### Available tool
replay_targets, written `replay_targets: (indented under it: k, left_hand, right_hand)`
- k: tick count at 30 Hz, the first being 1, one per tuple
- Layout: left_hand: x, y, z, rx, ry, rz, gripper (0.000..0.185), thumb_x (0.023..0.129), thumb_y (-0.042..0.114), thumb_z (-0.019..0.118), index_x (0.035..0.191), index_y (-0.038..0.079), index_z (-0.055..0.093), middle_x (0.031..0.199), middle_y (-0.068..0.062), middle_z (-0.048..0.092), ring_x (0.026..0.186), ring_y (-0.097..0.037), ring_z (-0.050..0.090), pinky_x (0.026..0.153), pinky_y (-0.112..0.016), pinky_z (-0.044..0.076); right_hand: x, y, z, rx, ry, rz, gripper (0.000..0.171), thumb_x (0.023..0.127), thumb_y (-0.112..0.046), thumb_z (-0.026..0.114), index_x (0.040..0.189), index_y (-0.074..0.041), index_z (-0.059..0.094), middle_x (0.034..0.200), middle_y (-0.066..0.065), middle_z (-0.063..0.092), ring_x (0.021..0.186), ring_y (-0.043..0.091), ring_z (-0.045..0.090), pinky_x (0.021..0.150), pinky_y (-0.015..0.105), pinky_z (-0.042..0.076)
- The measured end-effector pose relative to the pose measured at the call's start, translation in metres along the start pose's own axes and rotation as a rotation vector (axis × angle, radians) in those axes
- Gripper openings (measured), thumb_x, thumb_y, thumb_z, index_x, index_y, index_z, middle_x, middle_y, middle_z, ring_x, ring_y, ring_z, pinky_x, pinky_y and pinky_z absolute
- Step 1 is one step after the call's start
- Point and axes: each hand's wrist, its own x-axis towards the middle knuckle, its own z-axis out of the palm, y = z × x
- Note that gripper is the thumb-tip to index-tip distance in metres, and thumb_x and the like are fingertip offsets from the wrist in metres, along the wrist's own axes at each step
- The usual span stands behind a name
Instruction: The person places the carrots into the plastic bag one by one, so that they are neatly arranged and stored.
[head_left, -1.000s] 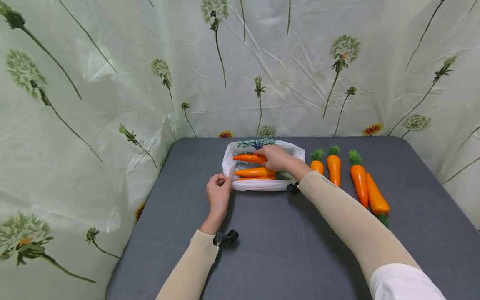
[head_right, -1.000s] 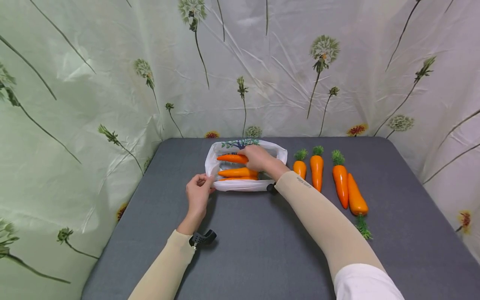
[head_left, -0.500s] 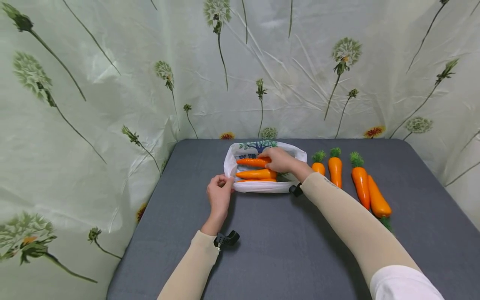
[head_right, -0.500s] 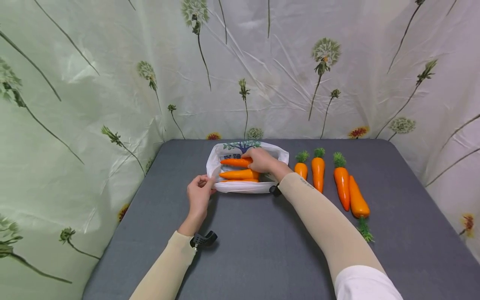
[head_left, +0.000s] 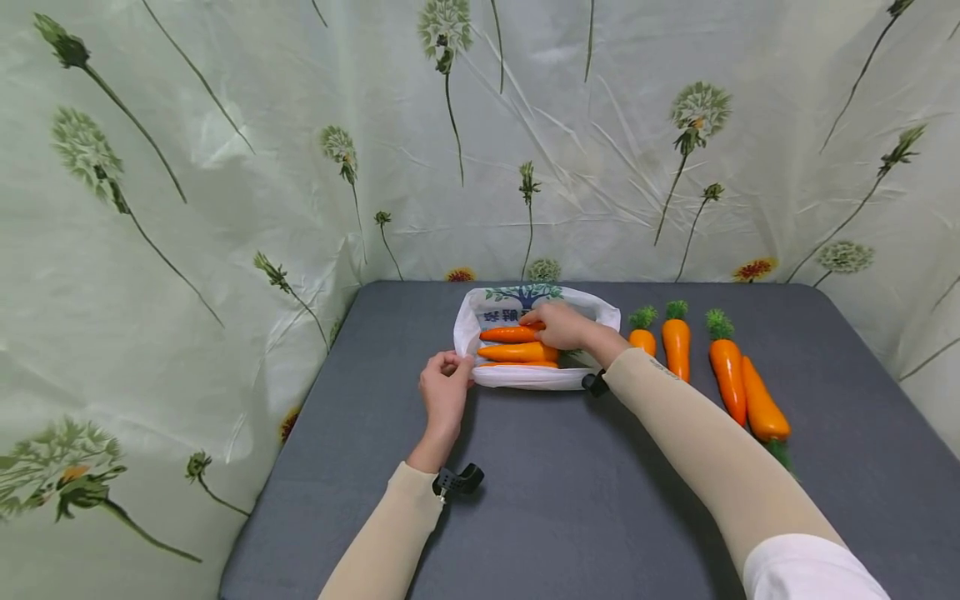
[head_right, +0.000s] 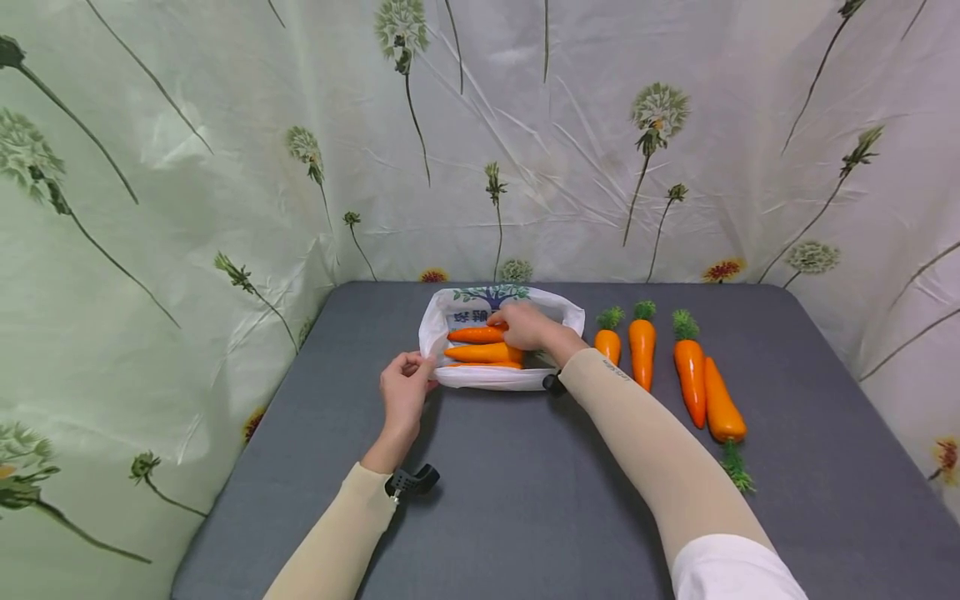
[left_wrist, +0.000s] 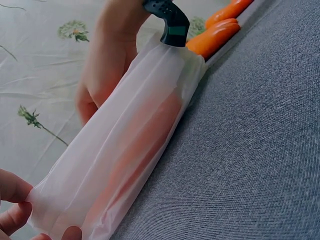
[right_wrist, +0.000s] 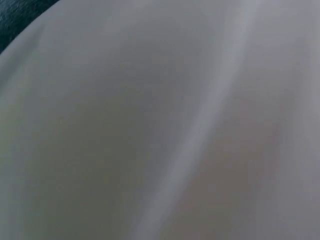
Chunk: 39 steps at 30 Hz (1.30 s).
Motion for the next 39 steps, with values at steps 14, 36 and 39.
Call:
replay_targets:
  k: [14, 36, 39]
  left_hand:
    - [-0.001, 0.000, 0.000, 0.005, -0.006, -0.017, 0.016, 0.089, 0.016, 0.078, 0.084, 0.006, 0.066, 0.104, -0.009, 0.063, 0.075, -0.024, 0.063, 0.063, -0.029, 0.059]
    - [0.000, -0.002, 0.000, 0.004, -0.017, -0.009, 0.018, 0.089, 0.021, 0.078, 0.089, 0.008, 0.065, 0.090, -0.011, 0.063, 0.069, -0.024, 0.061, 0.062, -0.028, 0.058]
    - [0.000, -0.002, 0.000, 0.012, -0.018, -0.008, 0.018, 0.089, 0.021, 0.078, 0.090, 0.008, 0.066, 0.089, -0.010, 0.062, 0.068, -0.023, 0.061, 0.061, -0.027, 0.057]
  right_hand:
    - [-0.008, -0.002, -0.004, 0.020, 0.067, -0.034, 0.040, 0.098, -0.004, 0.055, 0.137, -0.002, 0.061, 0.134, 0.015, 0.062, 0.125, 0.032, 0.055, 0.104, 0.048, 0.044]
    - [-0.083, -0.019, -0.030, 0.119, 0.349, 0.020, 0.037, 0.100, -0.012, 0.058, 0.137, -0.018, 0.062, 0.138, 0.007, 0.056, 0.126, 0.034, 0.051, 0.098, 0.053, 0.046]
    - [-0.095, -0.017, -0.033, 0.124, 0.385, 0.021, 0.036, 0.100, -0.012, 0.058, 0.136, -0.016, 0.063, 0.138, 0.008, 0.057, 0.125, 0.035, 0.051, 0.097, 0.054, 0.046]
